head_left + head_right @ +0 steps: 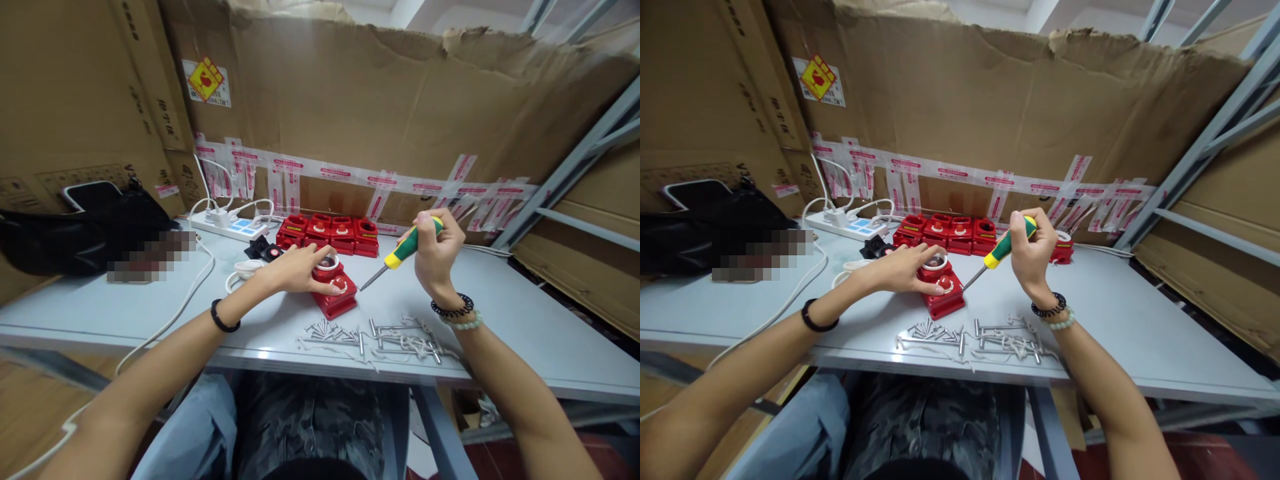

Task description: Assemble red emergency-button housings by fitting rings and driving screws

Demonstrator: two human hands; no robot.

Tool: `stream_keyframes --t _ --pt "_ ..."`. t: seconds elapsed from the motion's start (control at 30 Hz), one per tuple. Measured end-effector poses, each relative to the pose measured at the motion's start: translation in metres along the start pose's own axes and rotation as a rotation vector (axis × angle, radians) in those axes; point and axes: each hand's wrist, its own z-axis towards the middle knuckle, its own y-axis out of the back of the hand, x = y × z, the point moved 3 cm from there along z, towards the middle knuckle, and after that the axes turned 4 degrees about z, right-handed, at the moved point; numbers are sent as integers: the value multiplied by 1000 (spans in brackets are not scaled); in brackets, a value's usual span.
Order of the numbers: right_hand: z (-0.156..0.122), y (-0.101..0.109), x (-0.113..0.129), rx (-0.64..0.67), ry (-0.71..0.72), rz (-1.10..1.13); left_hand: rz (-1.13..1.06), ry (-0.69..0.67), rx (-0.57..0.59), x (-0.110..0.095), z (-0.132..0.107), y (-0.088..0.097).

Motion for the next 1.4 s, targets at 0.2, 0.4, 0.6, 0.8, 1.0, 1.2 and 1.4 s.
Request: stream_keyframes --t 0.2,0.4,0.6,0.8,1.0,1.2,1.4 --pt "2 0 -20 19 -56 -17 -18 8 11 1 1 -2" --pt "2 -2 -25 23 -64 -64 -13 11 17 1 1 -2" --pt "4 -2 -28 -3 -69 -79 4 33 21 0 1 -2" --pt "4 -3 -26 -8 -39 -97 12 35 25 0 1 -2" --pt "0 -8 -17 18 24 -106 3 28 20 0 1 -2" --pt "-5 -18 12 106 172 -192 1 24 9 1 2 -4" --pt "-11 -39 32 277 351 -469 2 8 4 0 2 -4"
